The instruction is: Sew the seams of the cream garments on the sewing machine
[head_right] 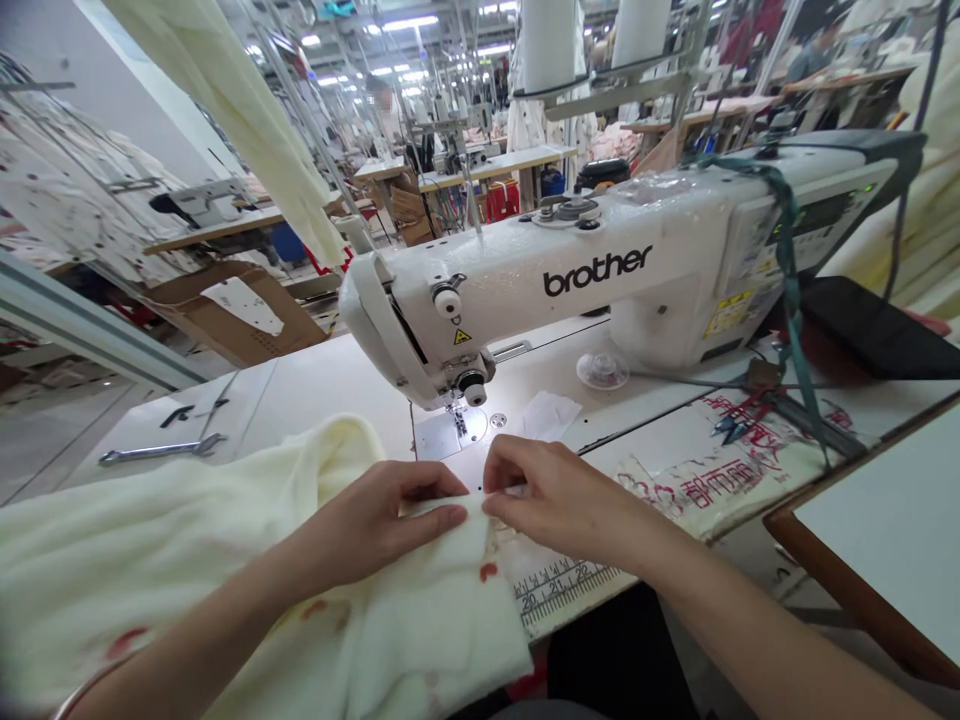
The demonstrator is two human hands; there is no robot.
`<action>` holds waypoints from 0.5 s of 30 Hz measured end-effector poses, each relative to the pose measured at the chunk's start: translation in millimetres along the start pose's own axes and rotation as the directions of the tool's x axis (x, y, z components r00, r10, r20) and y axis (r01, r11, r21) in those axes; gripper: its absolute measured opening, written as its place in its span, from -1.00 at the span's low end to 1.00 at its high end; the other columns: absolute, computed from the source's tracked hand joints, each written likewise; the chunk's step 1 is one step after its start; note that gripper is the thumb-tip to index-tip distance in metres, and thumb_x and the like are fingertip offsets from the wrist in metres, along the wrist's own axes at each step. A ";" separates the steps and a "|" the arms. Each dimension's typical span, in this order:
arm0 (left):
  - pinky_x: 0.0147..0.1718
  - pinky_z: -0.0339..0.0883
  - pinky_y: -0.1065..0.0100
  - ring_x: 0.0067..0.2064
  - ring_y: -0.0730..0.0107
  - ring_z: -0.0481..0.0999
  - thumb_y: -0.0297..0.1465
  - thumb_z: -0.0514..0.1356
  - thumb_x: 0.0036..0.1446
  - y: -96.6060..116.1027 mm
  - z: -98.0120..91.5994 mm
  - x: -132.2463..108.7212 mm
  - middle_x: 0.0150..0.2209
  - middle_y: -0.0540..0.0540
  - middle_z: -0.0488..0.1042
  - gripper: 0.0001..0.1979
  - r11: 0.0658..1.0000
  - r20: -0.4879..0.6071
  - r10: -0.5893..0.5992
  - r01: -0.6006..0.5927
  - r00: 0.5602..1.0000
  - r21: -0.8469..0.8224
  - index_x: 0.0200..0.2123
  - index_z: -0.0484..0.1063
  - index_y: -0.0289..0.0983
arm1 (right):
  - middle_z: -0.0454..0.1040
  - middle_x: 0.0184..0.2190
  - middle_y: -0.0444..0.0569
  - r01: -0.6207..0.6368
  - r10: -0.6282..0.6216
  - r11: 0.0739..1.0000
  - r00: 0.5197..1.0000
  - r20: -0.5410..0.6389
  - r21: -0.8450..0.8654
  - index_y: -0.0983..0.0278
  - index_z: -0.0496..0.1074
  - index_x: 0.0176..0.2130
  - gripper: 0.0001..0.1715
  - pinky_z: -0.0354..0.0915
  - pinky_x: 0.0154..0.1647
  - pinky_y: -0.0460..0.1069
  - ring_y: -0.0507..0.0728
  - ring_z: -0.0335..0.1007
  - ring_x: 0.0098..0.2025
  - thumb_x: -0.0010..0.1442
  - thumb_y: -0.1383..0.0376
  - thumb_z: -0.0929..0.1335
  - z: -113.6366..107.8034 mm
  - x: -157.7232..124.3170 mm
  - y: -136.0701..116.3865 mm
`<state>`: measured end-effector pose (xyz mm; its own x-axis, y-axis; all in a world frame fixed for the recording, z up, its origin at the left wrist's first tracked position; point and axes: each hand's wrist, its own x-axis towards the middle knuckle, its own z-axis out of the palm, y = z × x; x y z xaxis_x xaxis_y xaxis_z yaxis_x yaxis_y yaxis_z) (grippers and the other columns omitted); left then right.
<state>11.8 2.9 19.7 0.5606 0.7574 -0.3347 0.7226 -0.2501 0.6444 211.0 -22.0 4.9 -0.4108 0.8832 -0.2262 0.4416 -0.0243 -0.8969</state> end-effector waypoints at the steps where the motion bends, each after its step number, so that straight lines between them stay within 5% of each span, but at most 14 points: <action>1: -0.42 0.15 0.42 -0.42 0.46 0.34 -0.26 0.11 0.08 -0.4 0.8 -0.6 -0.45 0.01 0.48 -0.76 1.000 -0.013 -0.013 0.013 1.000 -0.005 -0.32 0.50 -0.28 | 0.39 -0.39 -0.18 -0.019 0.018 0.999 1.000 0.017 0.028 0.22 0.33 -0.29 -0.89 0.17 -0.40 -0.11 0.00 0.27 -0.37 0.10 0.30 0.33 0.6 -0.9 1.5; 5: -0.42 0.15 0.43 -0.41 0.46 0.33 -0.25 0.13 0.05 -4.1 4.2 0.0 -0.45 0.01 0.48 -0.76 0.995 -0.034 -0.071 0.068 0.997 -0.072 -0.34 0.51 -0.27 | 0.43 -0.44 -0.15 -0.077 0.070 0.995 0.993 0.092 0.067 0.26 0.39 -0.30 -0.85 0.16 -0.45 -0.11 -0.01 0.27 -0.44 0.13 0.23 0.32 4.0 3.5 8.2; 10: -0.46 0.14 0.45 -0.41 0.45 0.32 -0.21 0.16 -0.02 -16.0 3.1 18.8 -0.48 0.00 0.43 -0.74 0.937 -0.046 -0.283 0.265 0.958 -0.229 -0.42 0.46 -0.31 | 0.44 -0.55 -0.16 -0.144 0.144 0.990 0.989 0.044 0.001 0.26 0.31 -0.46 -0.90 0.16 -0.51 -0.12 0.00 0.31 -0.49 0.09 0.31 0.29 2.0 37.8 15.1; 15: -0.59 -0.08 0.45 -0.57 0.55 0.07 -0.26 0.16 -0.08 -29.4 -6.7 44.8 -0.66 0.10 0.12 -0.74 0.921 -0.158 -0.365 0.332 0.917 -0.202 -0.66 0.27 -0.30 | 0.34 -0.62 -0.17 -0.165 0.155 0.969 0.986 -0.067 -0.182 0.28 0.29 -0.60 -0.80 0.10 -0.52 -0.08 0.01 0.22 -0.52 0.00 0.39 0.36 -3.9 81.7 9.5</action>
<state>12.9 48.3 -9.6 0.1866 0.8815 -0.4337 0.7703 0.1428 0.6215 184.7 51.8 -20.7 -0.2833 0.8980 -0.3368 0.6409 -0.0840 -0.7630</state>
